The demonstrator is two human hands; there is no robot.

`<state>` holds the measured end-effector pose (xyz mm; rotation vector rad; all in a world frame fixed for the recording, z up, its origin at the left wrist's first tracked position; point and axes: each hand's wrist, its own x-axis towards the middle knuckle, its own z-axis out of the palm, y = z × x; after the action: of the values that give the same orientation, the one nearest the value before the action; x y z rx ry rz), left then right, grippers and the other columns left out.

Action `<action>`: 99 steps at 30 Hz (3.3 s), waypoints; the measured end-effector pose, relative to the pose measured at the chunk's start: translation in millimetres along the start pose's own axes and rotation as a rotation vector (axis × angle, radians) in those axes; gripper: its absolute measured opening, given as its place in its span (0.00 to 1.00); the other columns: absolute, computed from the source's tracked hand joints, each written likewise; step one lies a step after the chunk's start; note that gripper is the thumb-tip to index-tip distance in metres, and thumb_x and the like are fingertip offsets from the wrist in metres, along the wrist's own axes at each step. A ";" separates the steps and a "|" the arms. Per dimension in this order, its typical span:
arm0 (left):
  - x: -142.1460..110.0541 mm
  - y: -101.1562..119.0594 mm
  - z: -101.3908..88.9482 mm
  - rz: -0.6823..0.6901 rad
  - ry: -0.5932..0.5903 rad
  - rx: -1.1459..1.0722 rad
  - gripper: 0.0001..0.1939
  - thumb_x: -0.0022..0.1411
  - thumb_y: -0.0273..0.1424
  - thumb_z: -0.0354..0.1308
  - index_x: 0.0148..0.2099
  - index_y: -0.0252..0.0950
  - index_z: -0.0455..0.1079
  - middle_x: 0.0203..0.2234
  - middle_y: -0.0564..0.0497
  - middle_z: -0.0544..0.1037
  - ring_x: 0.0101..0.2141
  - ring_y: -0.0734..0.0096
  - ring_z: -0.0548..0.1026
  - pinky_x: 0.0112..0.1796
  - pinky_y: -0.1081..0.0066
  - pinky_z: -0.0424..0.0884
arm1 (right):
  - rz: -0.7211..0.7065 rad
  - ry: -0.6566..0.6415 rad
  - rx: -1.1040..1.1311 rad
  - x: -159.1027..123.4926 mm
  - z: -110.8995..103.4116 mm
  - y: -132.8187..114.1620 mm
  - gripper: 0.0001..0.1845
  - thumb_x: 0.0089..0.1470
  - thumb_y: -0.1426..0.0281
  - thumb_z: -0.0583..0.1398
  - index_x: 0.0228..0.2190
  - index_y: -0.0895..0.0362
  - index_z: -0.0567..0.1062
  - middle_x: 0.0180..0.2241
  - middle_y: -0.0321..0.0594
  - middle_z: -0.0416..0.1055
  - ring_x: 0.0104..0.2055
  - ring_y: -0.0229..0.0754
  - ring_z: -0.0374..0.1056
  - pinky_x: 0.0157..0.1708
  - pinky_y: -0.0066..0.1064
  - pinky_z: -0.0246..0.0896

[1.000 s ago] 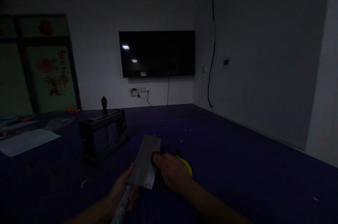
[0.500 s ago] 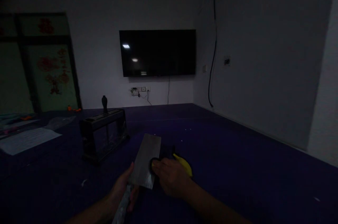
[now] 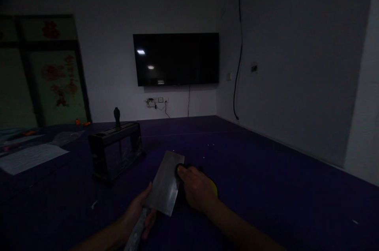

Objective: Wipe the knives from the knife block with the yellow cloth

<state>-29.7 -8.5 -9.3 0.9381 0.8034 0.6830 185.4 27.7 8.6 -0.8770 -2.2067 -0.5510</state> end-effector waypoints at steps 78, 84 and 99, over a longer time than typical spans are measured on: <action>14.4 -13.1 -16.7 -0.032 -0.029 0.099 0.38 0.46 0.64 0.33 0.11 0.35 0.57 0.04 0.52 0.57 0.08 0.74 0.60 0.11 0.75 0.51 | 0.170 -0.025 -0.096 2.8 0.9 3.2 0.31 0.45 0.83 0.49 0.53 0.58 0.61 0.52 0.44 0.64 0.49 0.47 0.61 0.48 0.39 0.60; 12.3 -10.4 -15.5 -0.032 -0.010 0.082 0.38 0.46 0.65 0.32 0.12 0.35 0.57 0.05 0.52 0.58 0.09 0.73 0.61 0.11 0.75 0.53 | 0.072 -0.061 -0.128 4.7 -2.7 -3.8 0.29 0.44 0.83 0.50 0.50 0.61 0.66 0.50 0.46 0.66 0.44 0.48 0.64 0.44 0.37 0.62; 5.6 -1.6 0.8 -0.047 0.069 0.071 0.41 0.47 0.64 0.34 0.07 0.32 0.58 0.02 0.51 0.56 0.06 0.76 0.59 0.09 0.77 0.49 | 0.067 -0.089 -0.052 5.8 -7.1 -8.0 0.31 0.45 0.82 0.49 0.52 0.59 0.63 0.52 0.42 0.64 0.49 0.45 0.60 0.47 0.37 0.60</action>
<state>-25.8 -5.1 -12.0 0.9607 0.9135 0.6524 179.6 20.6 16.6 -1.0166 -2.2425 -0.5484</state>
